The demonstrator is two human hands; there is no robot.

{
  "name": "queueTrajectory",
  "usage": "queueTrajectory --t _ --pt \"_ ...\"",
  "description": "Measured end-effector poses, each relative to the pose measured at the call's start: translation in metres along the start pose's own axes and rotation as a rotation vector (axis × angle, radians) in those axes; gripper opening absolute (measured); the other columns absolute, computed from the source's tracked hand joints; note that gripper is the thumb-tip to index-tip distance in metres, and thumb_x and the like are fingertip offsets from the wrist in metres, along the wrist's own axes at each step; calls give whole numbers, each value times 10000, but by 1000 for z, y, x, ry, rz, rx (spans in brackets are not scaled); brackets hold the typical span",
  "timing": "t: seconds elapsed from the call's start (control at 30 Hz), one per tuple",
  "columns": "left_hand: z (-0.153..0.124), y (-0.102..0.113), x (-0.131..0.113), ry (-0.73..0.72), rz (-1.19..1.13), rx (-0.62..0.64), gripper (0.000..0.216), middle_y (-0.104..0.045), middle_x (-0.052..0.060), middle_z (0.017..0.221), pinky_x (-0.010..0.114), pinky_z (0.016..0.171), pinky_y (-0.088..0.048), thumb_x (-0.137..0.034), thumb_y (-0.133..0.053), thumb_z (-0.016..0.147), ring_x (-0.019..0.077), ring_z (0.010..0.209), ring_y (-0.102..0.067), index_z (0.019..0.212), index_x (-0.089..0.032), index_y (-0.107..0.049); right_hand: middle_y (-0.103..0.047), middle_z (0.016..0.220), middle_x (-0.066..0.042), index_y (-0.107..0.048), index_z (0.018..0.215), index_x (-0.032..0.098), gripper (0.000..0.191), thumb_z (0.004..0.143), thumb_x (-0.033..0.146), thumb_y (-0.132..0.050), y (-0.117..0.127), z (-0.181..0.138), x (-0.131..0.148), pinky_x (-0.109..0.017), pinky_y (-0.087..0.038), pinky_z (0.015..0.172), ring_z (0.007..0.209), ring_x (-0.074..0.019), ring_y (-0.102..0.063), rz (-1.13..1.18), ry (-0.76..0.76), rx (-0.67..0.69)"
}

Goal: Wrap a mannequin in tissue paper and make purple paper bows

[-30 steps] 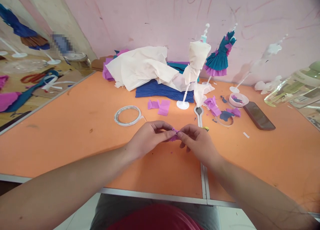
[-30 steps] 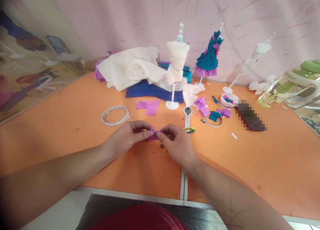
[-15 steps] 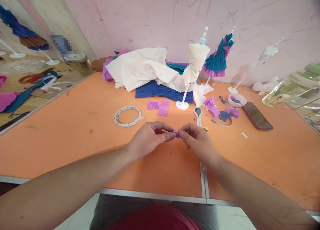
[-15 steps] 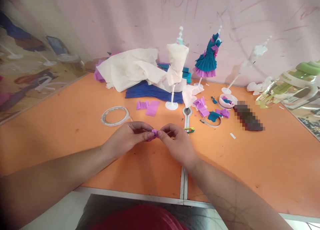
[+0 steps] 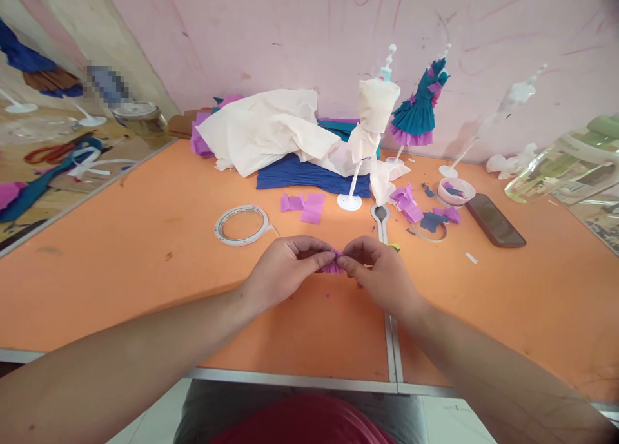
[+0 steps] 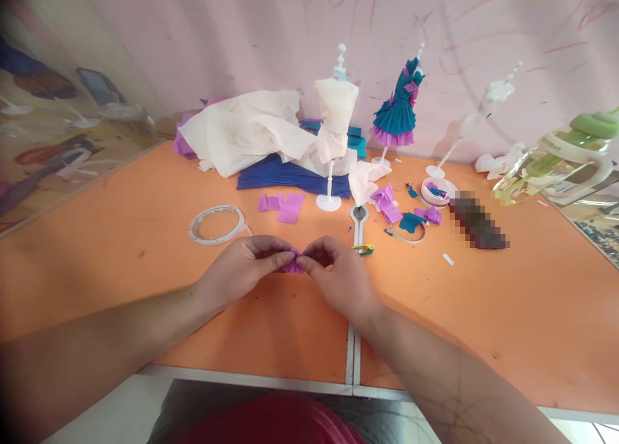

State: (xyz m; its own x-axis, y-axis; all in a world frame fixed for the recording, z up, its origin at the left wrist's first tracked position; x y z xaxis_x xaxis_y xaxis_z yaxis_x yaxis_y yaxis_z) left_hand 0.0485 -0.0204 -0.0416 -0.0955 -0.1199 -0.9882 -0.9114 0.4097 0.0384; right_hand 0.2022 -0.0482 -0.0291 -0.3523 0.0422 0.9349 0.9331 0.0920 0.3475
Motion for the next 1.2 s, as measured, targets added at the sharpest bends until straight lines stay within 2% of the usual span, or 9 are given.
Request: queueTrajectory --t 0.17,0.33,0.47,0.6,0.73,0.83,0.97,1.1,1.2 --pt "-2 2 -5 -13 8 -41 274 -737 45 862 365 838 -546 -428 -714 742 205 837 -682 867 -185 -695 -665 972 -63 -608 1047 216 345 805 463 -615 -5 -3 1 -226 -525 515 885 -184 -623 138 -66 101" --pt "-2 3 -8 -41 121 -35 293 -731 50 833 354 812 -547 -453 -690 755 206 818 -684 862 -180 -682 -676 856 -42 -645 878 190 277 775 447 -645 -5 -1 -5 -246 -530 529 784 -168 -617 63 -122 138" --pt "3 3 1 16 292 64 388 -725 44 829 368 775 -542 -482 -674 750 211 776 -687 1021 -205 -649 -697 815 -32 -686 869 188 227 773 390 -649 -2 7 -14 -269 -498 602 741 -160 -626 -133 -114 188" --pt "5 12 -2 -72 402 -12 394 -706 50 942 354 819 -520 -444 -727 693 226 883 -670 997 -210 -637 -713 804 -30 -714 812 195 188 756 369 -669 2 10 -20 -289 -474 682 761 -170 -641 -264 -80 194" --pt "5 5 3 24 325 138 412 -711 58 1025 335 805 -519 -466 -692 722 242 942 -665 1055 -225 -659 -714 804 -21 -717 846 206 193 767 372 -656 2 8 -17 -297 -475 703 766 -172 -645 -237 -68 214" --pt "5 -1 3 29 294 193 319 -736 42 937 329 812 -506 -496 -650 749 242 912 -666 904 -228 -722 -711 811 -15 -710 867 207 197 773 369 -649 3 8 -13 -293 -473 706 776 -170 -645 -215 -59 191" --pt "8 3 5 38 243 121 318 -741 38 863 341 808 -501 -511 -643 749 234 853 -667 836 -215 -724 -699 832 -15 -683 912 211 224 812 397 -609 2 6 -8 -283 -476 695 779 -161 -638 -213 -35 189" --pt "12 9 5 14 228 83 326 -740 43 883 350 838 -489 -506 -645 759 229 869 -667 855 -203 -718 -650 1066 -47 -607 1132 264 365 791 387 -652 18 7 1 -339 -457 796 941 -211 -603 -582 205 49" --pt "13 11 6 30 162 108 314 -741 55 888 358 864 -489 -488 -666 753 228 884 -671 823 -185 -710 -640 1004 -73 -647 1036 260 221 818 285 -623 35 13 -5 -363 -435 800 969 -247 -572 -897 272 15"
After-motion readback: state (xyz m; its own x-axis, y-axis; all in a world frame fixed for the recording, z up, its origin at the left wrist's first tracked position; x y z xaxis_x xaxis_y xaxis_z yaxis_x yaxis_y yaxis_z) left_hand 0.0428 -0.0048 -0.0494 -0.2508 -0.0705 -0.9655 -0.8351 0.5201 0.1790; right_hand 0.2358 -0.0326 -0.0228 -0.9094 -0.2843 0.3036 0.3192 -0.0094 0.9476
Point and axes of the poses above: each hand's wrist, its own z-axis towards the middle knuckle, its own y-axis out of the back of the hand, x = y × z, the point moved 6 cm from there along z, towards the middle knuckle
